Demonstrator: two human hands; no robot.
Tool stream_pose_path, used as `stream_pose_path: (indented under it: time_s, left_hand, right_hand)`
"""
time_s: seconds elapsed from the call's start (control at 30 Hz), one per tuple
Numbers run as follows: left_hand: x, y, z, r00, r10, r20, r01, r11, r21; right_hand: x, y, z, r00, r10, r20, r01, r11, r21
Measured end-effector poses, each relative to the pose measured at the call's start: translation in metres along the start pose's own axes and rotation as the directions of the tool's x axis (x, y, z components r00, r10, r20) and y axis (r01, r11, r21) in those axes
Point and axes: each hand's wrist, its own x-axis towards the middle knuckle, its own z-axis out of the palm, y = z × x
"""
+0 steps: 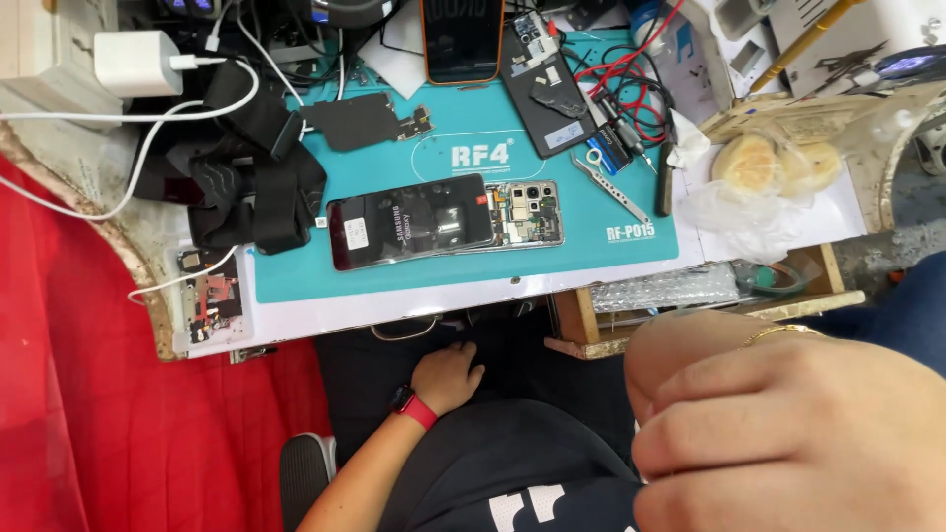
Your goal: Assembling a mobile phone by installing the motherboard and battery into the chassis and connecting internal components.
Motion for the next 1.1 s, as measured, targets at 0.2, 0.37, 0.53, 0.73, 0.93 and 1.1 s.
stream_pose_path:
  time_s: [0.2, 0.37, 0.53, 0.73, 0.93, 1.1]
  left_hand:
    - [0.001, -0.003, 0.004, 1.0, -0.021, -0.02, 0.021, 1.0, 0.002]
    - [0.0, -0.004, 0.002, 1.0, -0.004, -0.011, 0.004, 1.0, -0.022]
    - [0.0, -0.003, 0.001, 1.0, -0.017, 0.0, 0.017, 1.0, -0.024]
    - [0.0, -0.004, 0.003, 1.0, -0.006, -0.016, 0.006, 1.0, -0.018]
    - [0.0, -0.004, 0.004, 1.0, -0.007, -0.015, 0.006, 1.0, -0.018]
    - [-0.002, 0.0, -0.004, 0.999, -0.033, 0.022, 0.033, 0.999, -0.017]
  right_hand:
    - [-0.007, 0.009, 0.007, 0.979, -0.156, 0.129, 0.148, 0.986, 0.07]
    - [-0.02, 0.01, 0.024, 0.996, -0.014, 0.093, 0.008, 0.998, 0.063]
    - [-0.019, 0.017, 0.024, 0.986, -0.147, 0.084, 0.149, 0.989, -0.022]
    - [-0.016, 0.016, 0.024, 0.989, -0.143, 0.041, 0.146, 0.984, -0.098]
    - [-0.021, 0.017, 0.028, 0.987, -0.155, 0.031, 0.157, 0.982, -0.105]
    - [-0.02, 0.034, 0.042, 0.896, -0.441, -0.054, 0.399, 0.852, -0.339]
